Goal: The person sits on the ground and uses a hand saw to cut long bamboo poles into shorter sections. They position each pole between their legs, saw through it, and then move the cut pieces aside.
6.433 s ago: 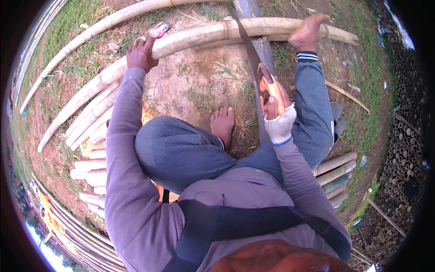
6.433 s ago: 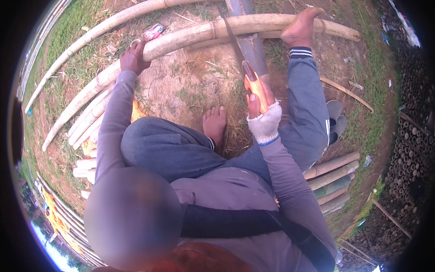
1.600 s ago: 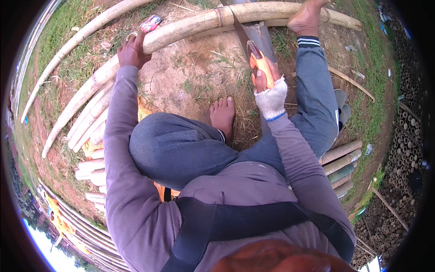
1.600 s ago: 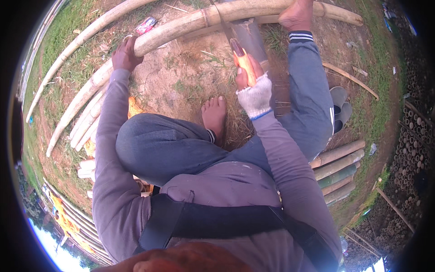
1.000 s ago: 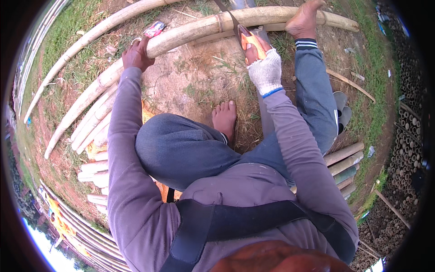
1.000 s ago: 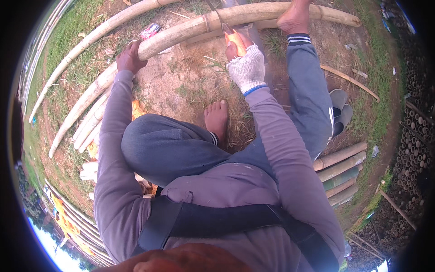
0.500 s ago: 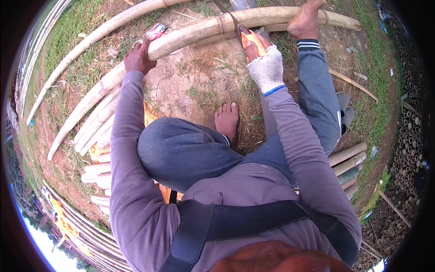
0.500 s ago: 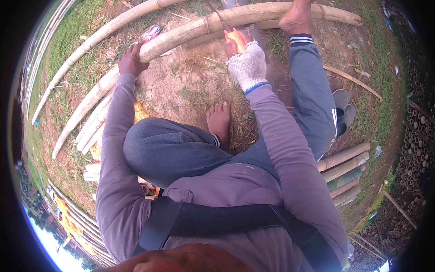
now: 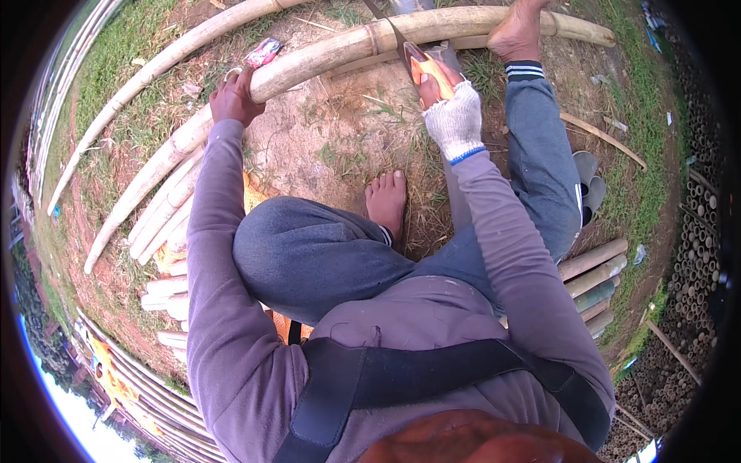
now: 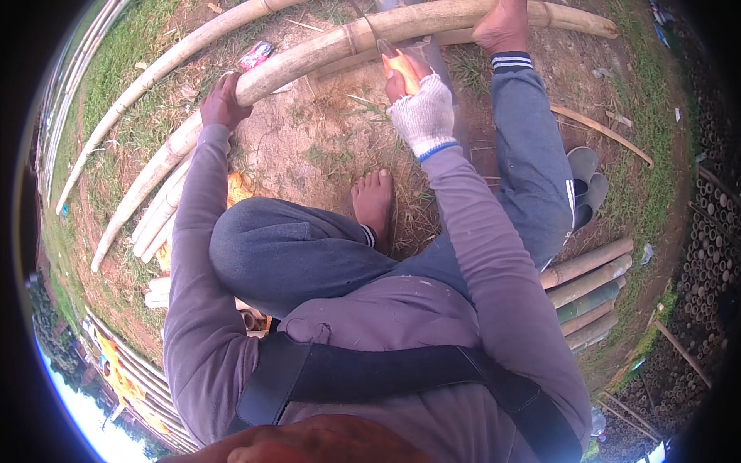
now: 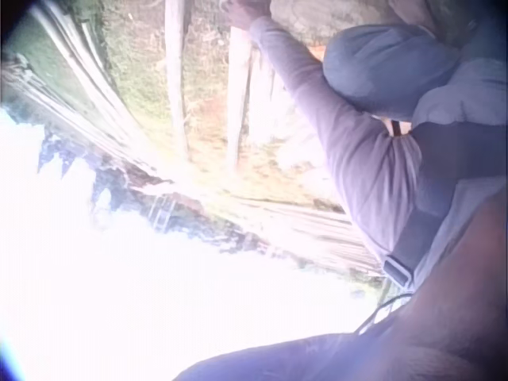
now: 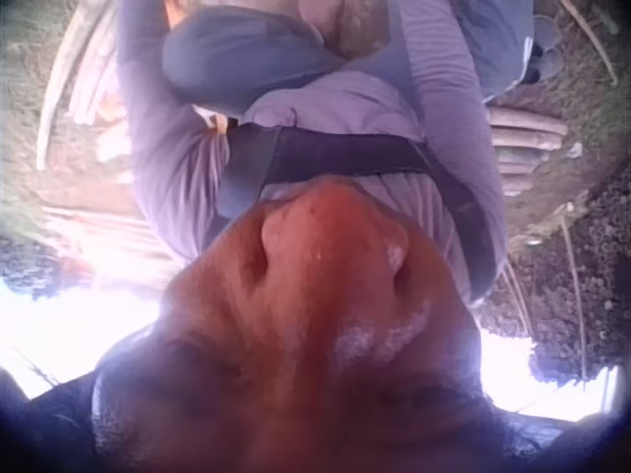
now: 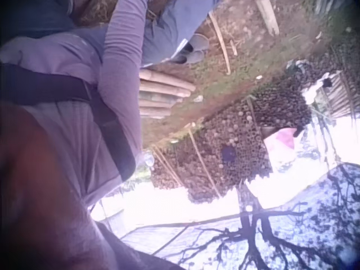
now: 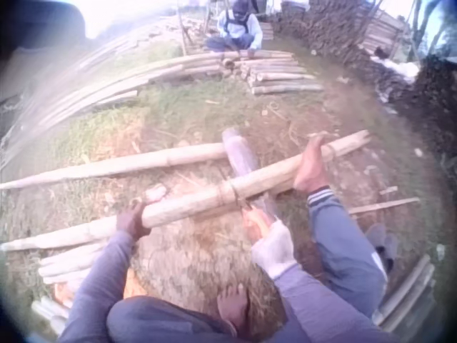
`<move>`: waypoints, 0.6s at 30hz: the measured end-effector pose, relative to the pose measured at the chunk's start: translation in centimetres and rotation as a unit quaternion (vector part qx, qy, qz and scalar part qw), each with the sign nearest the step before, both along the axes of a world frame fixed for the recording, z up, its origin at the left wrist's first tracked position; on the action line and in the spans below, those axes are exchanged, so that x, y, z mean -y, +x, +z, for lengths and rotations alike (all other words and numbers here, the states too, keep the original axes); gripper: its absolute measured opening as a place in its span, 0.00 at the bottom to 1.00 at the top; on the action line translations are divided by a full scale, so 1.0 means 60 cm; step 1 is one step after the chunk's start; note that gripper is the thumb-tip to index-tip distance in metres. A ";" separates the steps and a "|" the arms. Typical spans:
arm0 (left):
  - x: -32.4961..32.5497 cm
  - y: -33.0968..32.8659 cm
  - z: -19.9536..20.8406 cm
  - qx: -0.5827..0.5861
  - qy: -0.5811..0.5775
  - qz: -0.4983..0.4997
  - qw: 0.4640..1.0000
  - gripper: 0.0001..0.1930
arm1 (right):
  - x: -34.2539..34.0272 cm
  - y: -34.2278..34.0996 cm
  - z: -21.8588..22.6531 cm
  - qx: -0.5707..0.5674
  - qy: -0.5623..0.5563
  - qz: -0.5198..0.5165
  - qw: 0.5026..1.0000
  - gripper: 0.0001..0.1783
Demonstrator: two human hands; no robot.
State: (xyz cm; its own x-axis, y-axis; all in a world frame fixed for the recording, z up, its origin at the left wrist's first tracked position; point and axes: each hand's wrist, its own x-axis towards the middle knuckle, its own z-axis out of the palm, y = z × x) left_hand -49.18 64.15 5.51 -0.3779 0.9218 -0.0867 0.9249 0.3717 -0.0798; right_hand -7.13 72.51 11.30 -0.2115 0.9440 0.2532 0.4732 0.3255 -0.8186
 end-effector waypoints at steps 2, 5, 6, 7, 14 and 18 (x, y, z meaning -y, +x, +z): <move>0.006 -0.009 0.008 0.012 -0.003 0.000 1.000 0.46 | -0.006 -0.015 0.007 0.034 -0.018 -0.017 0.999 0.23; 0.008 -0.028 0.003 0.003 0.017 -0.007 1.000 0.46 | 0.072 0.056 0.023 -0.039 -0.056 0.038 0.997 0.25; 0.012 -0.032 0.000 -0.003 0.025 -0.003 1.000 0.46 | 0.106 0.093 0.036 -0.062 -0.060 0.051 0.995 0.25; 0.033 -0.028 -0.013 0.000 0.016 -0.004 1.000 0.45 | 0.160 0.137 0.053 -0.078 -0.082 0.058 0.992 0.26; 0.016 -0.015 -0.023 0.008 0.018 -0.020 1.000 0.45 | 0.076 0.068 -0.025 -0.061 -0.082 0.034 0.994 0.23; 0.005 -0.016 -0.006 0.012 0.002 -0.005 1.000 0.46 | 0.016 0.001 -0.012 0.001 -0.009 -0.003 1.000 0.23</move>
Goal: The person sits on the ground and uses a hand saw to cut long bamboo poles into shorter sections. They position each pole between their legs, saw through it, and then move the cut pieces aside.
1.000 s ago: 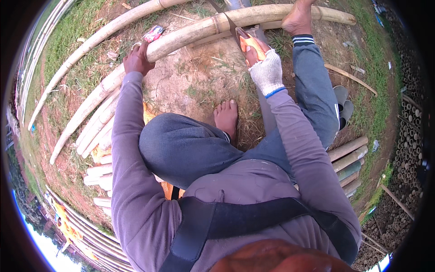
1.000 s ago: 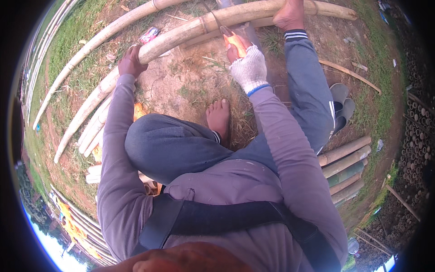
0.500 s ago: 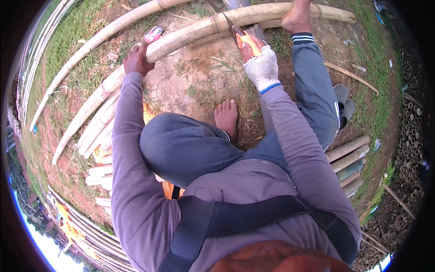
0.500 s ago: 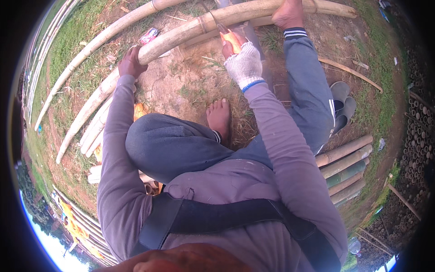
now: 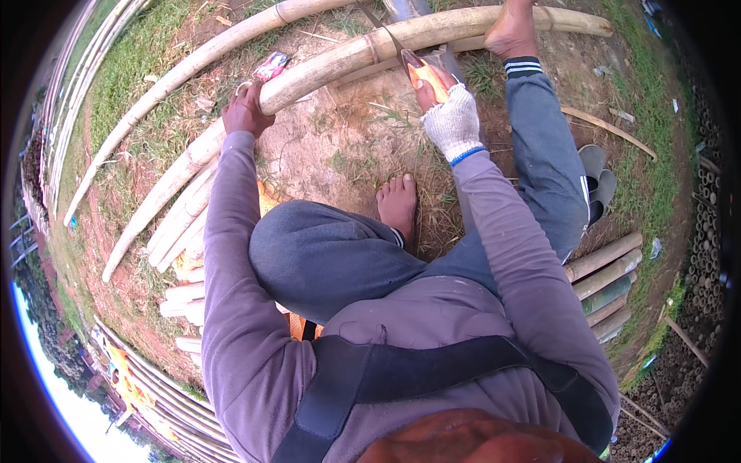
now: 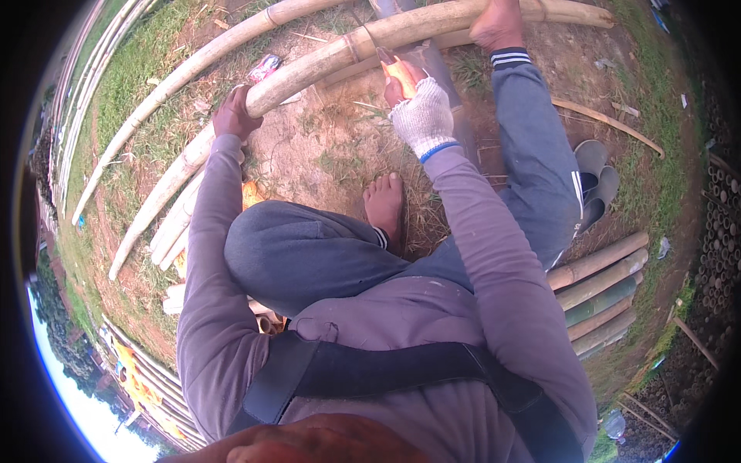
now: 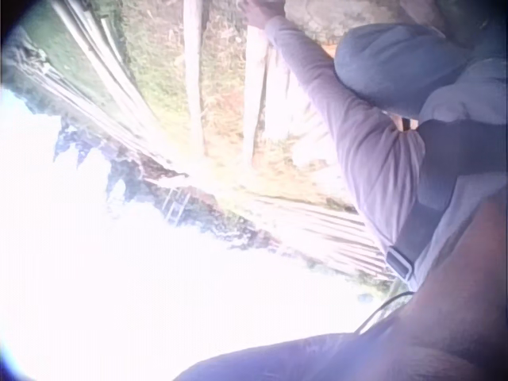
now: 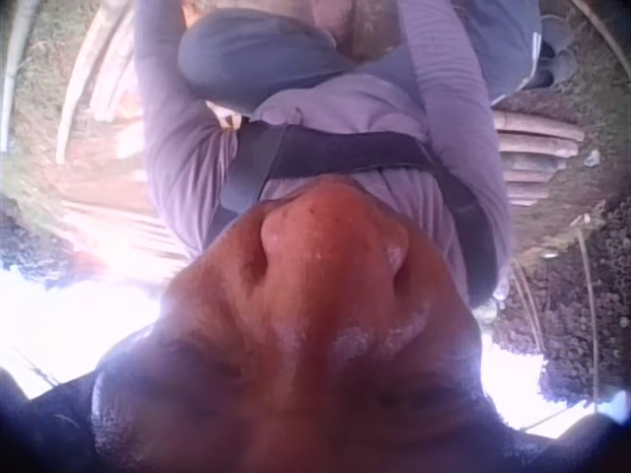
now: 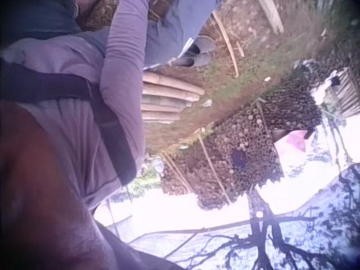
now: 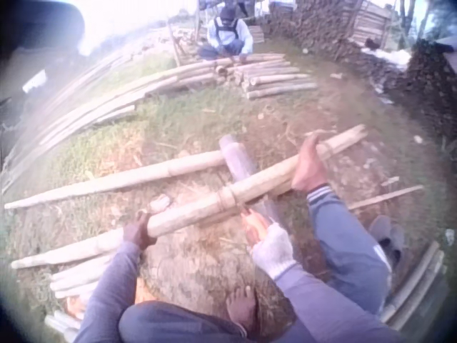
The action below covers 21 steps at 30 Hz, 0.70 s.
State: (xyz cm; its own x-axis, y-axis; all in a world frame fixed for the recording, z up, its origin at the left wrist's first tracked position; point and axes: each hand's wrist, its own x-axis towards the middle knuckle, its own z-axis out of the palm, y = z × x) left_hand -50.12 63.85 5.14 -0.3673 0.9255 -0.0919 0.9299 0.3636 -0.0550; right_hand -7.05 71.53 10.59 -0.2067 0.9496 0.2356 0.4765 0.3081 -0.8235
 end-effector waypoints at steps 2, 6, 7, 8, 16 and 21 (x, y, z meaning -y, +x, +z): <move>0.007 -0.007 0.004 -0.013 0.005 0.001 1.000 0.46 | 0.052 0.050 0.026 -0.042 -0.029 0.030 0.998 0.23; 0.033 -0.003 0.006 -0.002 0.003 0.005 1.000 0.45 | 0.178 0.175 0.091 -0.064 -0.100 0.074 0.990 0.25; 0.034 -0.001 0.010 -0.004 0.000 0.010 1.000 0.45 | 0.197 0.193 0.104 -0.059 -0.125 0.077 0.987 0.25; 0.034 -0.002 0.008 -0.002 -0.004 0.010 1.000 0.45 | 0.186 0.183 0.089 -0.075 -0.097 0.079 0.989 0.24; -0.004 0.024 0.016 0.007 -0.022 0.006 1.000 0.46 | 0.008 0.016 -0.012 -0.011 -0.039 -0.014 0.999 0.25; 0.028 0.001 0.013 0.003 -0.009 0.026 1.000 0.46 | 0.194 0.183 0.060 -0.066 -0.082 0.066 0.992 0.26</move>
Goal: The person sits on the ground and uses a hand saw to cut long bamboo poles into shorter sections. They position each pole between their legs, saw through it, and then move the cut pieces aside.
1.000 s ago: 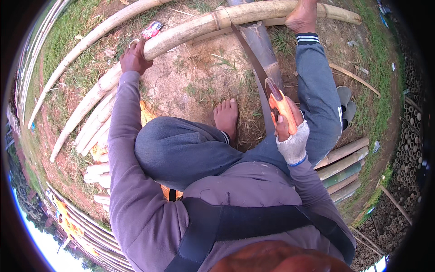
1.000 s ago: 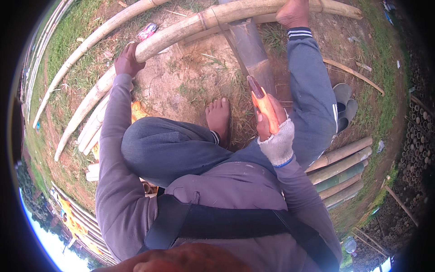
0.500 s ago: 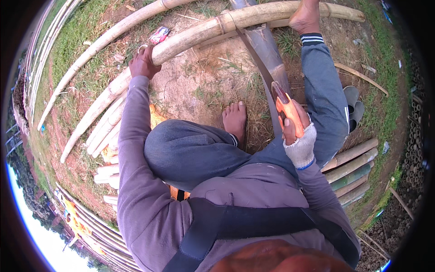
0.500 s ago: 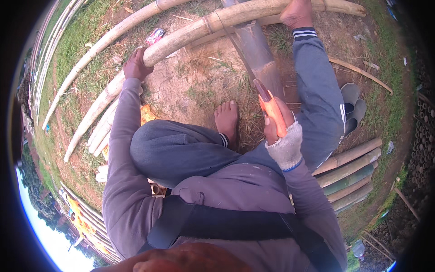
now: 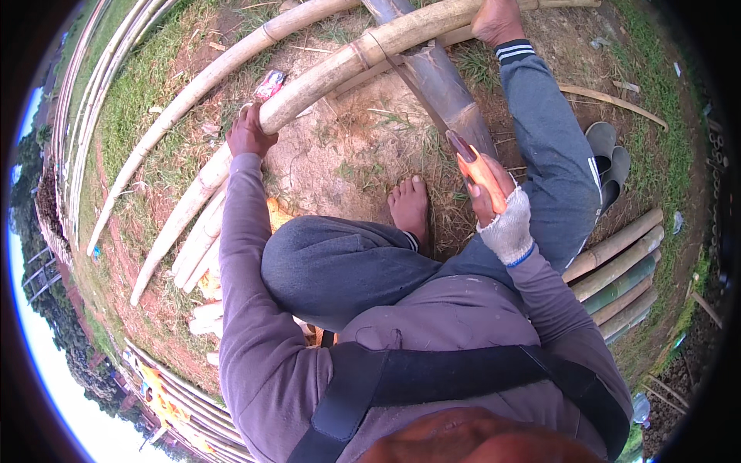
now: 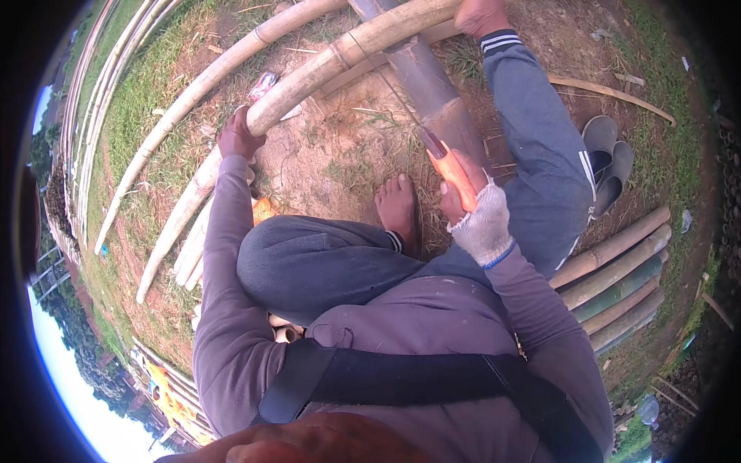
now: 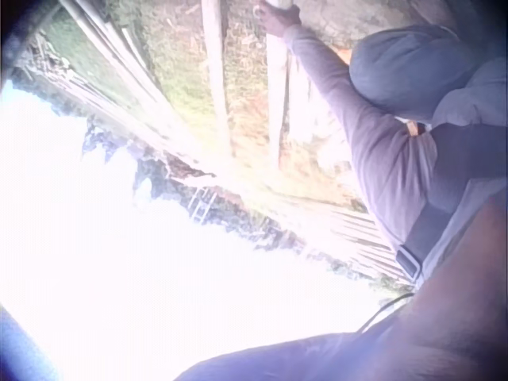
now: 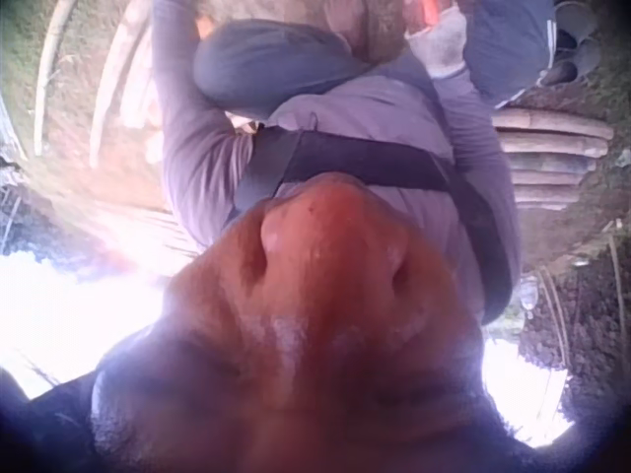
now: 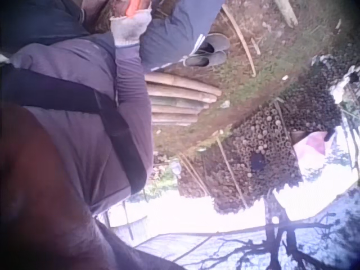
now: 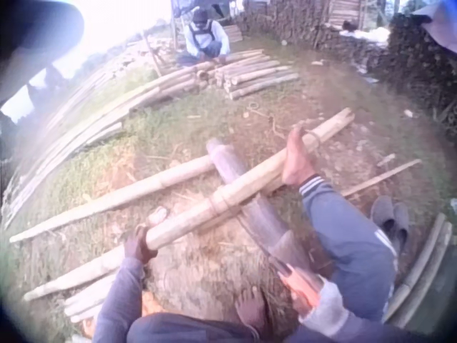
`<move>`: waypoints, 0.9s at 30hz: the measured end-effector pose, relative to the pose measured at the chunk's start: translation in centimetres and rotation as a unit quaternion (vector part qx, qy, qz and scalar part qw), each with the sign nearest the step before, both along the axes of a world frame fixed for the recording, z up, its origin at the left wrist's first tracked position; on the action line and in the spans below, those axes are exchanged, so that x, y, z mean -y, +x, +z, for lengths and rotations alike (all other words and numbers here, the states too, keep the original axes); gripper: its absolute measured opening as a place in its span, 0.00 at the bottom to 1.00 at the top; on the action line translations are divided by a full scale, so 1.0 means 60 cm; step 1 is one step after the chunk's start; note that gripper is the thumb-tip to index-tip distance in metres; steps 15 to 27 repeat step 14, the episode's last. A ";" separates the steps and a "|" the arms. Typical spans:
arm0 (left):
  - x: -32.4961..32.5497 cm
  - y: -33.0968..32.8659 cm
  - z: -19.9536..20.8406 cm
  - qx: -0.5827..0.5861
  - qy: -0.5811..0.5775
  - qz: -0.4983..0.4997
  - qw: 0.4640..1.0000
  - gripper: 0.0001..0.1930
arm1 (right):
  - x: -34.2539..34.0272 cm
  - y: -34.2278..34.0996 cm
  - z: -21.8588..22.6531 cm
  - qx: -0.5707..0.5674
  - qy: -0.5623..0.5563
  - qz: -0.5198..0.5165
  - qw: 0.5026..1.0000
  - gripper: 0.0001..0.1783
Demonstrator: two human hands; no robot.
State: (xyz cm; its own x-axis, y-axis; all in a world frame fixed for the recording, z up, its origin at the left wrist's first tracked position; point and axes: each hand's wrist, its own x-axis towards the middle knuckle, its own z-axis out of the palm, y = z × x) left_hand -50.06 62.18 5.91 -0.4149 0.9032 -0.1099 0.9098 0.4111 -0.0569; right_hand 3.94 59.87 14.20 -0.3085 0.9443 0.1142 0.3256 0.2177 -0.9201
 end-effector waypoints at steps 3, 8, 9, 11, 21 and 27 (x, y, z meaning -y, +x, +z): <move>-0.009 0.014 0.006 -0.004 -0.009 -0.002 1.000 0.45 | 0.000 0.005 -0.006 -0.013 0.029 0.005 0.999 0.27; -0.027 0.016 0.010 0.000 -0.010 -0.014 1.000 0.46 | -0.205 -0.203 -0.080 0.085 0.035 -0.088 0.992 0.25; -0.025 0.014 0.011 0.000 -0.013 -0.012 1.000 0.46 | -0.203 -0.200 -0.071 0.084 0.026 -0.079 0.993 0.26; -0.020 0.010 0.008 -0.007 -0.005 -0.008 1.000 0.46 | -0.163 -0.171 -0.062 0.038 0.023 -0.056 0.997 0.26; -0.012 0.008 0.009 0.000 -0.025 0.003 1.000 0.47 | -0.121 -0.093 -0.095 0.008 0.056 0.061 0.997 0.30; -0.012 0.008 0.009 0.000 -0.025 0.003 1.000 0.47 | -0.121 -0.093 -0.095 0.008 0.056 0.061 0.997 0.30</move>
